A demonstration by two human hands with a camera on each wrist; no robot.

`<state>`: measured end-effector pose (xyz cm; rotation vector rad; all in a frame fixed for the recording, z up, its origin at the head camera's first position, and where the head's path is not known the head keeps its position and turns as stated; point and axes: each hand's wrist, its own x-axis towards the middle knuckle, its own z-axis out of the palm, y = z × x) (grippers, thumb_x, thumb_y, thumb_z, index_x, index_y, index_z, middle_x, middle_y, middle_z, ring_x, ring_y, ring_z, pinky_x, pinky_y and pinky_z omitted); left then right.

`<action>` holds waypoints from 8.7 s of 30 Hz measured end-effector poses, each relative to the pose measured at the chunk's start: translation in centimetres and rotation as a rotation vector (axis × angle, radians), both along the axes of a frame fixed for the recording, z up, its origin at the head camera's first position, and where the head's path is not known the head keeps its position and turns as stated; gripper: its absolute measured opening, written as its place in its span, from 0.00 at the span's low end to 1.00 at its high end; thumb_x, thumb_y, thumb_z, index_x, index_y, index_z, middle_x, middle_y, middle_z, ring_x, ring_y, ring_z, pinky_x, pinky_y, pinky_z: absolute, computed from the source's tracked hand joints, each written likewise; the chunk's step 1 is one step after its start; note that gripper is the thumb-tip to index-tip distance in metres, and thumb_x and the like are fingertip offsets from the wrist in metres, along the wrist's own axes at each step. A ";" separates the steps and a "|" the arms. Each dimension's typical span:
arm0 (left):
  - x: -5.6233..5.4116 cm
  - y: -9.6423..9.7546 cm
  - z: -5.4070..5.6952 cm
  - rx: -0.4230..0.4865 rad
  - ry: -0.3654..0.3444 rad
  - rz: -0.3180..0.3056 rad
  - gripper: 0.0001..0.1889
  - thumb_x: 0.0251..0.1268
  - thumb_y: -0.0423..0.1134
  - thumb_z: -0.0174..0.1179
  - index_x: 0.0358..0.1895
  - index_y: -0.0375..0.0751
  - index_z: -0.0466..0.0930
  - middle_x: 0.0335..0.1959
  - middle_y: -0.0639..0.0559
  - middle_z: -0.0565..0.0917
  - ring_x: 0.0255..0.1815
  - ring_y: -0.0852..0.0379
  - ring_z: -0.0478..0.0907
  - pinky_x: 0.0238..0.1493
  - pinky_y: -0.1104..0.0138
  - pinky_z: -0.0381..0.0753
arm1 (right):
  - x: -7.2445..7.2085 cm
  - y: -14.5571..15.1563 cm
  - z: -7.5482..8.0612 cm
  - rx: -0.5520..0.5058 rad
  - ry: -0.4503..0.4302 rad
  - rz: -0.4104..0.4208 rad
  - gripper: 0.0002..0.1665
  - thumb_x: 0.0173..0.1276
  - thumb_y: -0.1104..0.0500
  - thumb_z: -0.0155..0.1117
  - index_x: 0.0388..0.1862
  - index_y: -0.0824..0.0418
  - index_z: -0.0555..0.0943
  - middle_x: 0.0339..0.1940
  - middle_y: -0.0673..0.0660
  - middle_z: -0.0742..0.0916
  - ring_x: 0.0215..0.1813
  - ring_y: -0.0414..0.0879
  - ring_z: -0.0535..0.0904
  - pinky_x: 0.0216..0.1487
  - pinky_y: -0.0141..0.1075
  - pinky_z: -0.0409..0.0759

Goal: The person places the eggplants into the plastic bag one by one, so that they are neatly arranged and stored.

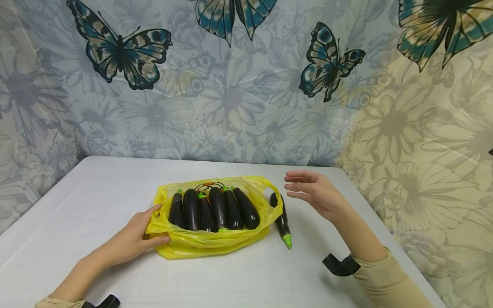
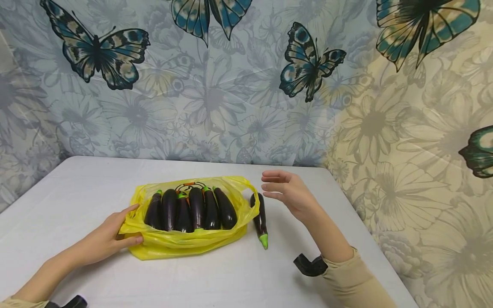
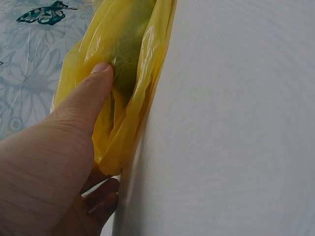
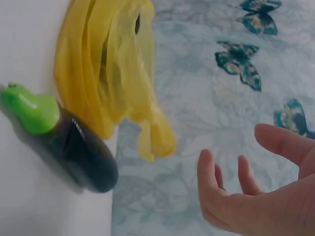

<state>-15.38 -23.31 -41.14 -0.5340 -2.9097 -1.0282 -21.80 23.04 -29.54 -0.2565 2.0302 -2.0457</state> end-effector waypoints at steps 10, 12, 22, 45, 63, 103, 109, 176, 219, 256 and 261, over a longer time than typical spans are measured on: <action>0.1 0.1 0.2 -0.006 -0.010 0.005 0.53 0.59 0.64 0.63 0.77 0.34 0.50 0.67 0.29 0.64 0.66 0.33 0.61 0.60 0.36 0.63 | -1.2 2.0 -1.8 0.018 -0.055 -0.028 0.23 0.68 0.71 0.60 0.62 0.68 0.72 0.60 0.64 0.75 0.57 0.54 0.77 0.61 0.48 0.75; 0.1 0.1 0.2 -0.004 -0.008 0.006 0.53 0.59 0.65 0.63 0.76 0.34 0.50 0.67 0.28 0.64 0.66 0.33 0.61 0.60 0.35 0.63 | -1.5 2.3 -2.4 0.031 -0.068 -0.028 0.23 0.68 0.71 0.61 0.62 0.68 0.72 0.59 0.63 0.77 0.56 0.53 0.78 0.61 0.48 0.75; 0.0 0.0 -0.1 -0.012 0.000 0.008 0.52 0.60 0.64 0.63 0.76 0.33 0.51 0.66 0.28 0.65 0.65 0.33 0.62 0.60 0.35 0.63 | -2.9 3.0 -4.9 0.105 -0.132 -0.019 0.32 0.67 0.69 0.62 0.69 0.72 0.66 0.70 0.73 0.66 0.65 0.61 0.71 0.62 0.49 0.74; 0.2 0.1 -0.1 -0.005 0.012 0.011 0.52 0.60 0.64 0.63 0.76 0.32 0.51 0.66 0.28 0.64 0.66 0.33 0.61 0.61 0.36 0.62 | -3.5 2.6 -6.7 0.138 -0.205 0.030 0.39 0.66 0.71 0.64 0.74 0.71 0.61 0.70 0.75 0.64 0.54 0.53 0.79 0.63 0.53 0.72; 0.2 0.2 0.0 0.002 0.007 0.006 0.52 0.60 0.63 0.64 0.76 0.33 0.51 0.66 0.28 0.64 0.65 0.34 0.61 0.60 0.36 0.63 | -3.3 1.6 -7.4 0.163 -0.227 0.009 0.42 0.61 0.72 0.68 0.74 0.63 0.65 0.69 0.74 0.66 0.56 0.55 0.78 0.57 0.49 0.77; 0.2 0.1 -0.2 -0.002 -0.010 0.019 0.53 0.59 0.66 0.62 0.76 0.32 0.51 0.66 0.28 0.64 0.66 0.33 0.61 0.61 0.35 0.62 | -3.2 1.7 -7.7 0.252 -0.144 0.168 0.48 0.56 0.73 0.69 0.76 0.63 0.62 0.73 0.69 0.64 0.53 0.52 0.78 0.50 0.43 0.81; 0.2 0.2 -0.1 -0.005 -0.015 0.022 0.53 0.59 0.66 0.62 0.76 0.32 0.51 0.66 0.29 0.64 0.66 0.33 0.61 0.61 0.35 0.62 | -3.3 1.7 -7.7 0.284 -0.138 0.143 0.47 0.53 0.73 0.73 0.73 0.64 0.66 0.71 0.68 0.67 0.51 0.52 0.78 0.42 0.41 0.82; 0.1 0.0 -0.2 -0.003 -0.009 0.030 0.53 0.58 0.66 0.63 0.76 0.32 0.52 0.64 0.30 0.66 0.64 0.36 0.63 0.60 0.36 0.63 | -1.6 3.5 -1.9 0.003 -0.070 0.073 0.48 0.58 0.77 0.64 0.77 0.61 0.61 0.72 0.70 0.63 0.54 0.54 0.79 0.50 0.44 0.82; -0.1 -0.1 -0.2 0.000 -0.039 0.019 0.55 0.59 0.67 0.61 0.77 0.33 0.49 0.68 0.27 0.62 0.68 0.32 0.59 0.62 0.35 0.60 | -2.2 -14.9 -4.2 0.025 -0.237 0.201 0.39 0.57 0.73 0.69 0.69 0.57 0.74 0.71 0.64 0.68 0.60 0.55 0.77 0.63 0.57 0.70; 0.1 -0.8 2.9 0.059 0.109 0.054 0.32 0.81 0.48 0.44 0.75 0.29 0.51 0.69 0.26 0.61 0.69 0.25 0.49 0.61 0.31 0.51 | 3.2 -2.6 -2.6 0.464 0.333 -0.176 0.15 0.69 0.61 0.65 0.53 0.64 0.81 0.52 0.58 0.83 0.52 0.52 0.79 0.52 0.44 0.79; 0.6 -0.5 2.9 0.068 0.249 0.101 0.28 0.80 0.45 0.46 0.73 0.29 0.57 0.71 0.29 0.58 0.70 0.27 0.46 0.62 0.32 0.50 | 3.3 0.8 -3.3 0.644 0.516 -0.302 0.14 0.69 0.61 0.64 0.52 0.62 0.81 0.53 0.57 0.82 0.54 0.54 0.78 0.53 0.49 0.79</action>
